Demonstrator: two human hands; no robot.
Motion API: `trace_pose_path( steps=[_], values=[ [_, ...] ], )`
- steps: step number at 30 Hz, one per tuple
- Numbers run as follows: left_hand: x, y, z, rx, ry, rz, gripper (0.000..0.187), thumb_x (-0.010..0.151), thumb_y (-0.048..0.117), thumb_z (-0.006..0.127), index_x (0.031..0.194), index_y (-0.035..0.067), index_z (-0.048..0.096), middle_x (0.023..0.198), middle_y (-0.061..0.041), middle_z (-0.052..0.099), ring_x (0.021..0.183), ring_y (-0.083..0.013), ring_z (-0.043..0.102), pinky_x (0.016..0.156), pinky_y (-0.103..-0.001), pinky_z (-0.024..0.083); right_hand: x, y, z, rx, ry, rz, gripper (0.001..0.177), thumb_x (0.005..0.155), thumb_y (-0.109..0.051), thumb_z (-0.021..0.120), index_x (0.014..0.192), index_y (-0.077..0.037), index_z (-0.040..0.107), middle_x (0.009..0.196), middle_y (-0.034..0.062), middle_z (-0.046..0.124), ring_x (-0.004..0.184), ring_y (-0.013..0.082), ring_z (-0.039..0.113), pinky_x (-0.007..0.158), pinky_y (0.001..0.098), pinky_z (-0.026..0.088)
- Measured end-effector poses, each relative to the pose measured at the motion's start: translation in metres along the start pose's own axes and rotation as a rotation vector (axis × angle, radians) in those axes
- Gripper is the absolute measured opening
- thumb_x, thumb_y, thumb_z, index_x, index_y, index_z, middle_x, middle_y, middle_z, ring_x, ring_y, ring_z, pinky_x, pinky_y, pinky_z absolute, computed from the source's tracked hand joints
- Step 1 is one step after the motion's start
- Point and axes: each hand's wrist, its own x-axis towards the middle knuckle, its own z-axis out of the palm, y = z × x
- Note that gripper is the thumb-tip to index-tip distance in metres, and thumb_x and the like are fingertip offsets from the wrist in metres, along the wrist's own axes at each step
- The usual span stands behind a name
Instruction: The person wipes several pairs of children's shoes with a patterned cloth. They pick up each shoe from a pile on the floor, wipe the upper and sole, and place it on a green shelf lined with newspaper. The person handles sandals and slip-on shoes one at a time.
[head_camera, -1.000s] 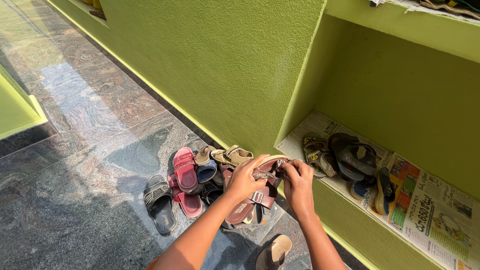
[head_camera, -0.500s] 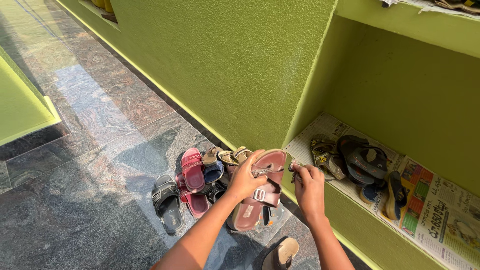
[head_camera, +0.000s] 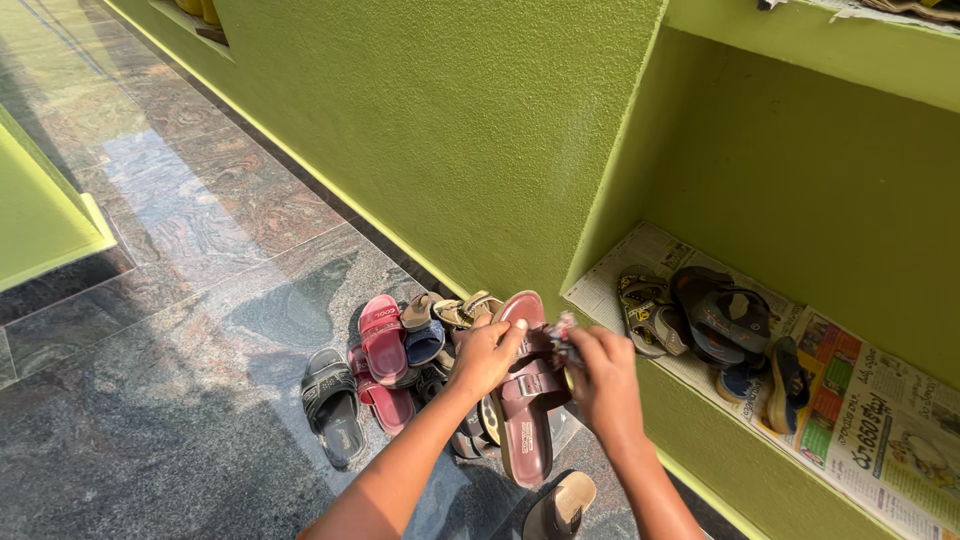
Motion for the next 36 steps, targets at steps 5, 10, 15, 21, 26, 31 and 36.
trace_pose_path(
  steps=[5,10,15,21,26,31,36],
  values=[
    [0.006,-0.022,0.033,-0.203,-0.022,-0.069,0.048,0.102,0.040,0.053,0.084,-0.002,0.067,0.099,-0.018,0.056,0.093,-0.0347,0.061,0.088,-0.043,0.048,-0.006,-0.008,0.027,-0.002,-0.150,0.025,0.037,0.078,0.000,0.071,0.114,-0.005,0.069,0.114,0.0172,0.066,0.106,0.0382,0.058,0.094,0.0444,0.048],
    [0.007,-0.013,0.044,-0.172,0.031,0.064,0.046,0.102,0.041,0.055,0.089,-0.001,0.070,0.099,-0.018,0.052,0.093,-0.0321,0.058,0.088,-0.043,0.046,0.009,0.013,0.018,0.017,-0.077,0.232,0.032,0.081,0.000,0.070,0.113,-0.004,0.068,0.107,0.0175,0.066,0.101,0.0382,0.060,0.091,0.0462,0.048],
    [0.011,-0.023,0.051,-0.297,0.075,-0.161,0.047,0.101,0.041,0.056,0.084,-0.002,0.065,0.093,-0.013,0.057,0.086,-0.0271,0.059,0.084,-0.040,0.047,-0.020,-0.027,0.027,0.058,-0.240,0.142,0.034,0.076,-0.005,0.072,0.110,-0.002,0.067,0.100,0.0187,0.064,0.099,0.0404,0.059,0.090,0.0469,0.048],
    [0.023,-0.046,0.077,-0.362,0.014,-0.213,0.051,0.107,0.036,0.061,0.074,-0.003,0.056,0.066,-0.010,0.046,0.061,-0.0161,0.037,0.059,-0.041,0.039,-0.001,-0.017,0.014,0.050,0.027,0.116,0.040,0.080,-0.004,0.070,0.120,-0.001,0.067,0.120,0.0192,0.064,0.110,0.0404,0.058,0.094,0.0460,0.048],
    [0.033,-0.043,0.071,-0.859,0.054,-0.525,0.036,0.104,0.033,0.065,0.083,0.004,0.072,0.064,0.002,0.050,0.050,-0.0090,0.041,0.045,-0.034,0.032,-0.033,-0.030,0.045,-0.179,-0.190,-0.176,0.045,0.077,-0.001,0.068,0.122,-0.003,0.069,0.126,0.0139,0.067,0.104,0.0371,0.058,0.092,0.0440,0.049],
    [0.049,-0.039,0.025,-1.088,0.155,-0.566,0.036,0.102,0.036,0.059,0.090,0.003,0.068,0.069,-0.003,0.067,0.050,-0.0141,0.056,0.046,-0.034,0.049,-0.055,-0.034,0.054,-0.109,-0.516,-0.125,0.038,0.082,-0.006,0.072,0.120,-0.005,0.069,0.119,0.0121,0.068,0.100,0.0359,0.058,0.089,0.0448,0.050],
    [0.046,-0.059,0.028,-0.716,0.268,-0.472,0.049,0.103,0.042,0.063,0.077,0.000,0.066,0.064,0.000,0.051,0.053,-0.0096,0.036,0.046,-0.033,0.031,-0.014,-0.024,0.008,0.002,-0.039,-0.098,0.041,0.080,-0.005,0.071,0.120,-0.004,0.069,0.119,0.0139,0.067,0.107,0.0366,0.059,0.094,0.0433,0.049]
  ],
)
